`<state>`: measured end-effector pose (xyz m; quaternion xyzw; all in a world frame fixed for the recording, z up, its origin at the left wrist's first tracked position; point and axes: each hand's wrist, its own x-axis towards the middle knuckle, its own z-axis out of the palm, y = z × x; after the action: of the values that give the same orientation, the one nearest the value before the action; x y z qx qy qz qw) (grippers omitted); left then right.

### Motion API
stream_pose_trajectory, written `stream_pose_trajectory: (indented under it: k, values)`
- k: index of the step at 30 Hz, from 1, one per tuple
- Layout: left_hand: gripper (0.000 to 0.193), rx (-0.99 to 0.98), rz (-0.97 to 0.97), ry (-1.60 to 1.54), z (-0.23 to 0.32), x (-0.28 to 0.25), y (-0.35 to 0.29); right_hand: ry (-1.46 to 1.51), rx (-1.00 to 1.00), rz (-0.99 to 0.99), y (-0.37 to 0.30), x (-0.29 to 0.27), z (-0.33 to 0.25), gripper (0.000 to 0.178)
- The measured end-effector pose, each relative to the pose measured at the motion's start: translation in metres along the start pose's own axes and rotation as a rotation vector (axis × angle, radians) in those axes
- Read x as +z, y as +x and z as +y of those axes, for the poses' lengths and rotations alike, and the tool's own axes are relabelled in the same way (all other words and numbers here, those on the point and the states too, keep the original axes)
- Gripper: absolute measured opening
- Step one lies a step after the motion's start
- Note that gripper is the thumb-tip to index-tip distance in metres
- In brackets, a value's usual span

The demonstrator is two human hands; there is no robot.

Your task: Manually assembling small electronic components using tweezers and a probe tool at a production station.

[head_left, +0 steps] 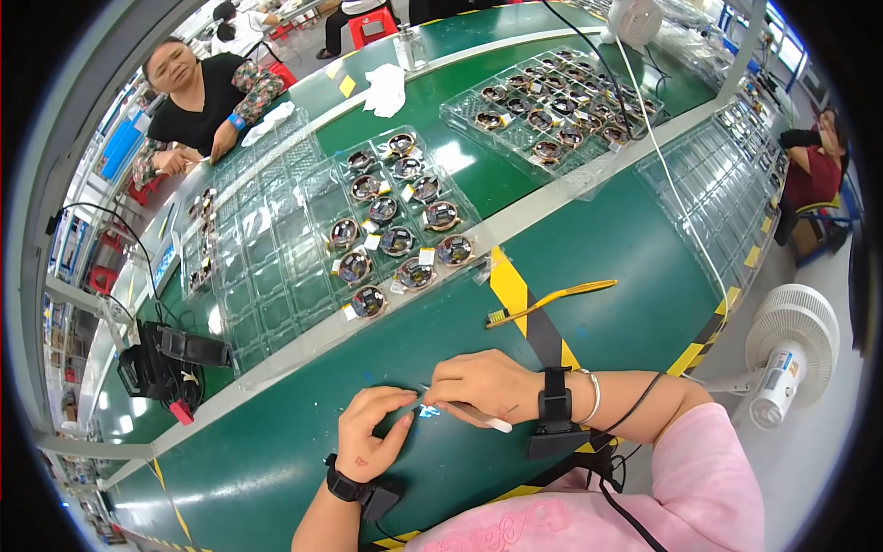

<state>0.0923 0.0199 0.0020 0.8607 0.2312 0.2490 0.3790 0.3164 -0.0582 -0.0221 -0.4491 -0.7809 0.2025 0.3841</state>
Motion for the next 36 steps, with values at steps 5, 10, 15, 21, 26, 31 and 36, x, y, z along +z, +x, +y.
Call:
stream_pose_trajectory:
  k: [5, 10, 15, 21, 26, 31, 36]
  values:
    - [0.025, -0.007, -0.003, 0.019, 0.004, 0.004, 0.002, 0.049, -0.014, 0.003, -0.005, -0.003, -0.006, 0.016]
    - [0.024, 0.0, -0.014, 0.027, 0.001, 0.005, 0.001, 0.051, 0.047, 0.017, -0.002, -0.002, -0.005, 0.015]
    - [0.022, 0.002, -0.025, 0.034, 0.005, 0.002, 0.005, 0.04, 0.036, 0.022, -0.004, -0.001, -0.003, 0.016]
    - [0.022, -0.004, -0.019, 0.036, 0.004, 0.002, 0.005, 0.022, 0.061, 0.028, -0.005, -0.002, -0.004, 0.027]
    - [0.022, 0.0, -0.021, 0.038, 0.006, 0.004, 0.001, 0.002, 0.081, 0.064, -0.007, -0.003, -0.011, 0.044]
    - [0.022, 0.015, -0.036, 0.034, 0.005, 0.005, 0.004, 0.046, 0.098, 0.086, -0.008, -0.004, -0.007, 0.051]
    - [0.022, 0.003, -0.029, 0.022, 0.005, 0.005, 0.002, 0.059, 0.077, 0.191, -0.004, -0.008, -0.007, 0.052]
